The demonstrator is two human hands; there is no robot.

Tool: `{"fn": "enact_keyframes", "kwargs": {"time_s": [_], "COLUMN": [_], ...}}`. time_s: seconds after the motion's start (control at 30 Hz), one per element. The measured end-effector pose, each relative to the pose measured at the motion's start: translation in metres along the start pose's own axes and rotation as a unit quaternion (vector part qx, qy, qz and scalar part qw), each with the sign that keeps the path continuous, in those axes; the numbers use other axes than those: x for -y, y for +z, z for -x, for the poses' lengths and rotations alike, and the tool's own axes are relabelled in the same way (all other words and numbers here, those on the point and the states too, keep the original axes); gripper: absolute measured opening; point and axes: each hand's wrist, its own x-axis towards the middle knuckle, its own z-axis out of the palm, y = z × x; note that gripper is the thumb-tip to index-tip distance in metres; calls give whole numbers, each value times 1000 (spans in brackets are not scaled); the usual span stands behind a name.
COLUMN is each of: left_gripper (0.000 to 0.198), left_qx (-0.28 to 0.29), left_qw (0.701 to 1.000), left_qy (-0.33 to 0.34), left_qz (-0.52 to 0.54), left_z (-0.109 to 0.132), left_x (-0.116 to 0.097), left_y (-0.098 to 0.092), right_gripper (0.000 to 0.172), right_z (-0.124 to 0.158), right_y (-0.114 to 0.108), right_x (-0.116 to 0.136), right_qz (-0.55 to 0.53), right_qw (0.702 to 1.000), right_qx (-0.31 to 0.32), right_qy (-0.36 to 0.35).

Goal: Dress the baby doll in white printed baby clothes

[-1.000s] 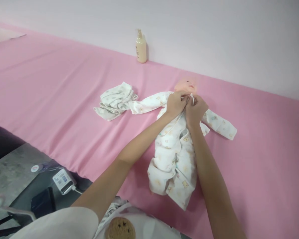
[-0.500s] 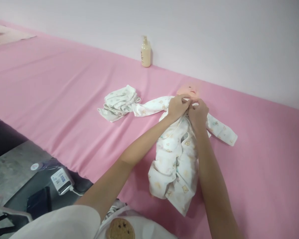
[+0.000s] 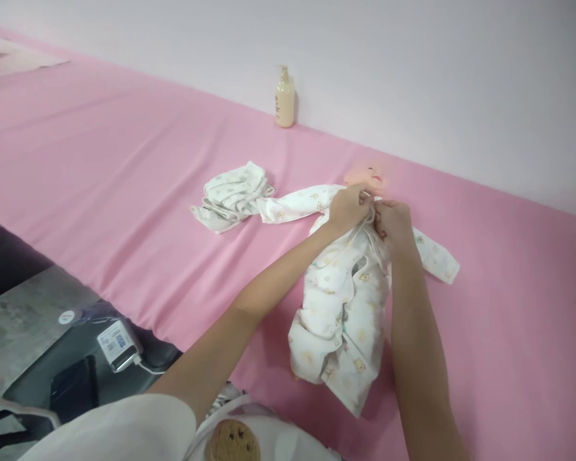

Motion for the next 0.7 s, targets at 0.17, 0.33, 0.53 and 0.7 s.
{"fn": "enact_keyframes", "kwargs": {"time_s": [0.17, 0.33, 0.53, 0.7], "left_gripper": [19, 26, 40, 28], "left_qx": [36, 98, 222, 237], "left_qw": [998, 976, 947, 944], "left_qy": [16, 50, 63, 38], "left_qz": [-57, -187, -225, -227], "left_z": [1, 8, 18, 20], "left_x": [-3, -21, -50, -58], "left_y": [0, -13, -51, -60], "right_gripper": [30, 15, 25, 25], "right_z": [0, 7, 44, 54], "right_y": [-3, 4, 13, 4], "right_x": [0, 3, 33, 43], "right_qz": [-159, 106, 510, 567], "right_qw": [984, 987, 855, 817], "right_qx": [33, -104, -24, 14], "right_qy": [73, -62, -94, -99]}}
